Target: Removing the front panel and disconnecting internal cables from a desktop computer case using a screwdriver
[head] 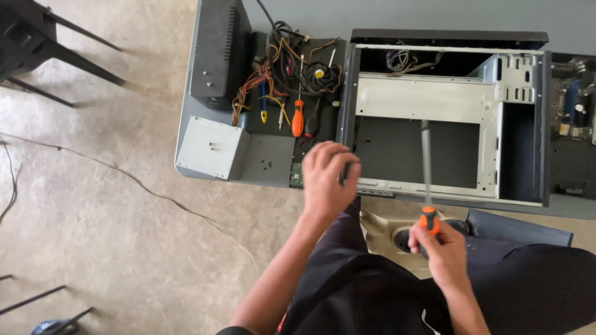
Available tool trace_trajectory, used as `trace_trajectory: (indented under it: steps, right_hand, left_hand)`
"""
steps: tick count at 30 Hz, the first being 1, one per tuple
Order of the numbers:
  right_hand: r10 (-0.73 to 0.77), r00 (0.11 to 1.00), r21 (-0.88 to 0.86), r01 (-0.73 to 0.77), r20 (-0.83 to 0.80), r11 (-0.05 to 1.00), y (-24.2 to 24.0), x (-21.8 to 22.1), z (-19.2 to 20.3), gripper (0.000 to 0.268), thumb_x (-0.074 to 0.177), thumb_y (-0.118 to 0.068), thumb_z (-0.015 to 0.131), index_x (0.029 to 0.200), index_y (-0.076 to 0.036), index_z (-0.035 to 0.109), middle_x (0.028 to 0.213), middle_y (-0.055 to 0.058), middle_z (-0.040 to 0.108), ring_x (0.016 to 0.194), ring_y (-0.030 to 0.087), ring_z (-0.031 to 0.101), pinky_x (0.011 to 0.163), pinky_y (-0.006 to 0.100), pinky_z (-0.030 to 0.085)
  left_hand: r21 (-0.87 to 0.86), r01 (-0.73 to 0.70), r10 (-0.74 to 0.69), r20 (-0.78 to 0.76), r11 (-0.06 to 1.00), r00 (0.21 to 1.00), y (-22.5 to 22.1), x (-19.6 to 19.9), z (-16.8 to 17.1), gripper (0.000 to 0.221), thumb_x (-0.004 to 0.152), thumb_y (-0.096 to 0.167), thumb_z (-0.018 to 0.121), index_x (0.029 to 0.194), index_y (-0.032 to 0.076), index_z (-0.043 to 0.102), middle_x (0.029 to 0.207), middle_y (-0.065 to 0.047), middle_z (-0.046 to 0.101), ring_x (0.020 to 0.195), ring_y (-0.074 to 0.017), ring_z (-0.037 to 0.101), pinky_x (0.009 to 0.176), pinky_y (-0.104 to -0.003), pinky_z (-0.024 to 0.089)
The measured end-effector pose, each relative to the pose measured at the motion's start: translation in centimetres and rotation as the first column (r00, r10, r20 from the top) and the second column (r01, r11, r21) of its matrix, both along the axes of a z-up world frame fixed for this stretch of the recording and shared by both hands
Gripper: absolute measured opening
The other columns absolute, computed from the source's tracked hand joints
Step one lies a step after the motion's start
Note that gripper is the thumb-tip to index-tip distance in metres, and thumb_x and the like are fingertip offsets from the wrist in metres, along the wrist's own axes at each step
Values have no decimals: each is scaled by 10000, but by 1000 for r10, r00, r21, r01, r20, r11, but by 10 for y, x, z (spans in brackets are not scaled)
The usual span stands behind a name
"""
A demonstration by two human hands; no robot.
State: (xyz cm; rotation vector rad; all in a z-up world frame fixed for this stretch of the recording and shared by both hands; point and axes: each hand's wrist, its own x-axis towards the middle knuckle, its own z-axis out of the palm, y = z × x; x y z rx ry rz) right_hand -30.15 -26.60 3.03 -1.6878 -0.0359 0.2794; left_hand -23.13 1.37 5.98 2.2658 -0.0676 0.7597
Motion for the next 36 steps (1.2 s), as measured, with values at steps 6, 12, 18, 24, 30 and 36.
trace_trajectory:
  steps: [6, 12, 18, 24, 30, 36]
  right_hand:
    - [-294, 943, -91, 310, 157, 946, -26, 15, 35, 220, 1083, -110, 579, 880, -57, 644, 746, 85, 691, 742, 210, 678, 827, 357, 571]
    - [-488, 869, -502, 388, -81, 773, -63, 8, 31, 349, 969, -167, 748, 684, -34, 597, 617, 86, 640, 637, 213, 661, 724, 327, 493]
    - [-605, 779, -588, 570, 165, 573, -87, -10, 23, 489, 1036, -246, 761, 691, -74, 460, 623, 26, 449, 646, 158, 406, 663, 353, 357]
    - [-567, 681, -736, 652, 464, 182, -230, -57, -64, 550, 1282, -387, 810, 944, -47, 541, 820, 107, 591, 787, 353, 582, 826, 497, 466]
    - [-606, 613, -697, 705, 506, 132, -256, -58, -85, 543, 1278, -355, 820, 915, -68, 536, 831, 42, 571, 789, 286, 556, 832, 469, 460]
    - [-601, 635, -702, 693, 485, 166, -244, -24, -46, 397, 1209, -310, 752, 1380, 38, 666, 1015, 113, 800, 993, 383, 741, 939, 552, 513]
  left_hand:
    - [26, 278, -273, -129, 960, 953, -50, 45, -18, 99, 1014, 200, 745, 1073, 120, 736, 1334, -109, 662, 1436, -394, 545, 1165, -572, 469]
    - [146, 167, -136, -199, 975, 970, -47, 104, -22, 271, 941, 293, 812, 1164, 169, 721, 1445, -124, 624, 1496, -401, 478, 1242, -595, 396]
    - [183, 287, -213, -342, 940, 915, -38, 189, -34, 729, 956, 664, 726, 1415, 103, 656, 1539, -135, 554, 1564, -415, 377, 1247, -596, 330]
    - [292, 234, -104, -399, 927, 911, -37, 255, -34, 663, 1048, 618, 626, 1482, 117, 612, 1607, -164, 548, 1564, -382, 393, 1283, -591, 310]
    - [149, 57, 23, -482, 987, 876, -12, 316, -47, 685, 1019, 596, 718, 1519, 151, 573, 1563, -134, 561, 1509, -393, 423, 1184, -602, 382]
    - [-388, -199, -78, -591, 900, 803, 13, 316, -54, 755, 965, 609, 610, 1591, 205, 487, 1623, -168, 494, 1492, -322, 508, 1144, -510, 445]
